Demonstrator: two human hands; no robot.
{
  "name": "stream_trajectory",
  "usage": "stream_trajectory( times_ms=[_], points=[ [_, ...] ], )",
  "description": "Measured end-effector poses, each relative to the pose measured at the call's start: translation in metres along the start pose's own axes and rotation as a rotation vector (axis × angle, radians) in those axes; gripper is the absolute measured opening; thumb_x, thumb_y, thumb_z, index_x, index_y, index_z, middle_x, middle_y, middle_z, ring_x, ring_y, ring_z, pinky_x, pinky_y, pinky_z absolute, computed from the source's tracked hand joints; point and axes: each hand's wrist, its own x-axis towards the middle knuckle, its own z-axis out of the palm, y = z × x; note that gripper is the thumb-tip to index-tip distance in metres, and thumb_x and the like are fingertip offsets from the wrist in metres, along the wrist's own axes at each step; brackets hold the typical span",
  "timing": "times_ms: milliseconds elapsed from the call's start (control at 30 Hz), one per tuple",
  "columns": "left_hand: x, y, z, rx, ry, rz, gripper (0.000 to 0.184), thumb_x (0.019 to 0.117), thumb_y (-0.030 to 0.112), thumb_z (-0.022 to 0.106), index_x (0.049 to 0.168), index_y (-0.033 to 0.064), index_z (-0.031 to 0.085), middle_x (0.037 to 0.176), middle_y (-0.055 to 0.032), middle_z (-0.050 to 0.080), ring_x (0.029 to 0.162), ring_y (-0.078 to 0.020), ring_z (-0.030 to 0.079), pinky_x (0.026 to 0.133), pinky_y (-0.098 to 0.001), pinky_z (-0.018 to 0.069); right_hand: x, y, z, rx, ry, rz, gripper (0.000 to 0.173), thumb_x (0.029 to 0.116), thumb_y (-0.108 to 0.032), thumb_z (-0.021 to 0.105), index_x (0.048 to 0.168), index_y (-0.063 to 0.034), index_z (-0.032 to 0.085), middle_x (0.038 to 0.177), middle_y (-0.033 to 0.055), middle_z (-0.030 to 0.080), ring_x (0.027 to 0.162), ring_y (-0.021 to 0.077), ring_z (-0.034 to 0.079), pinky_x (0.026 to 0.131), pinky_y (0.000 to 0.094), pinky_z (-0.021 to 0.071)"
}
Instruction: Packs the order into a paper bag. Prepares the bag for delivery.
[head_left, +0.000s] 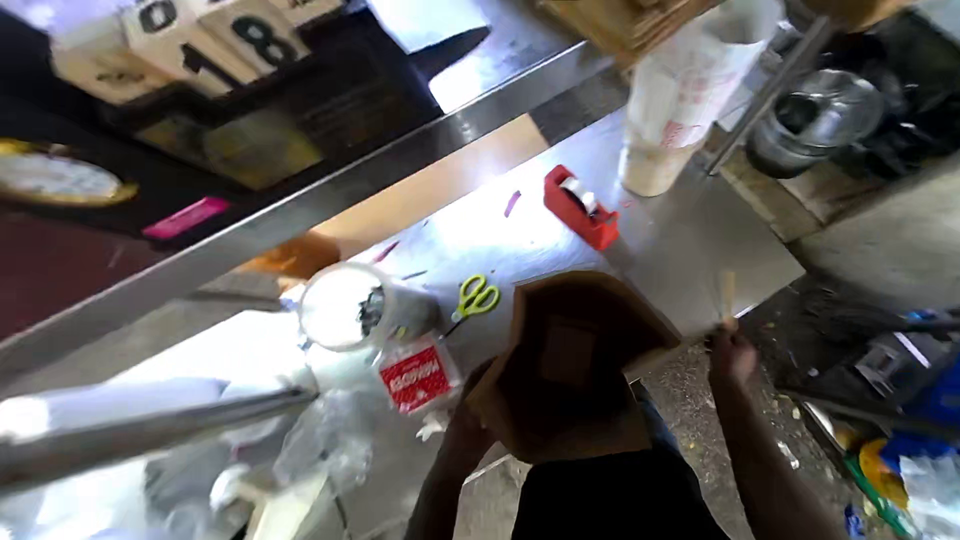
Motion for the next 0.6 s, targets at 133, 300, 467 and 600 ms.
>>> stream_trajectory(
  times_ms=[133, 300, 467, 600],
  points=[
    [0.013, 0.048, 0.056, 0.244, -0.074, -0.314, 0.04, 0.0921, 0.01, 0.073, 0.126, -0.0085, 0.063, 0.122, -0.0237, 0.066, 0.114, -0.0252, 0.062, 0.101, -0.0388, 0.0494, 0.002, -0.075, -0.064, 0.232, -0.103, -0.563, 0.031, 0.1064, -0.024, 0.053, 0.104, 0.0043, 0.066, 0.084, 0.0078, 0.066, 0.075, 0.0153, 0.065, 0.072, 0.0367, 0.059],
    [0.016, 0.063, 0.099, 0.043, 0.14, -0.27, 0.028, 0.0896, 0.011, 0.074, 0.116, 0.0031, 0.069, 0.11, -0.0055, 0.071, 0.102, -0.0091, 0.066, 0.094, -0.0287, 0.0521, -0.086, -0.205, -0.106, 0.164, -0.692, -1.535, 0.03, 0.1023, -0.035, 0.057, 0.083, -0.0126, 0.065, 0.09, 0.0042, 0.069, 0.086, 0.0165, 0.067, 0.075, 0.0364, 0.057],
    [-0.002, 0.074, 0.1, 0.246, -0.009, -0.734, 0.033, 0.1043, 0.001, 0.053, 0.134, -0.0116, 0.056, 0.138, -0.0266, 0.057, 0.129, -0.0274, 0.054, 0.112, -0.0371, 0.0384, -0.101, -0.242, -0.078, -0.315, -0.824, -1.821, 0.049, 0.0977, -0.059, 0.058, 0.081, -0.0141, 0.069, 0.084, 0.0033, 0.064, 0.078, 0.0197, 0.065, 0.063, 0.0374, 0.056],
    [-0.009, 0.007, 0.096, 0.058, 0.188, -0.111, 0.046, 0.0878, 0.008, 0.075, 0.133, 0.0081, 0.063, 0.136, -0.0084, 0.062, 0.121, -0.0177, 0.061, 0.105, -0.0435, 0.0508, -0.086, -0.212, -0.092, -0.169, -0.904, -1.536, 0.038, 0.0939, -0.052, 0.069, 0.094, -0.0141, 0.073, 0.103, 0.0033, 0.069, 0.098, 0.0164, 0.068, 0.081, 0.0373, 0.0607]
  ],
)
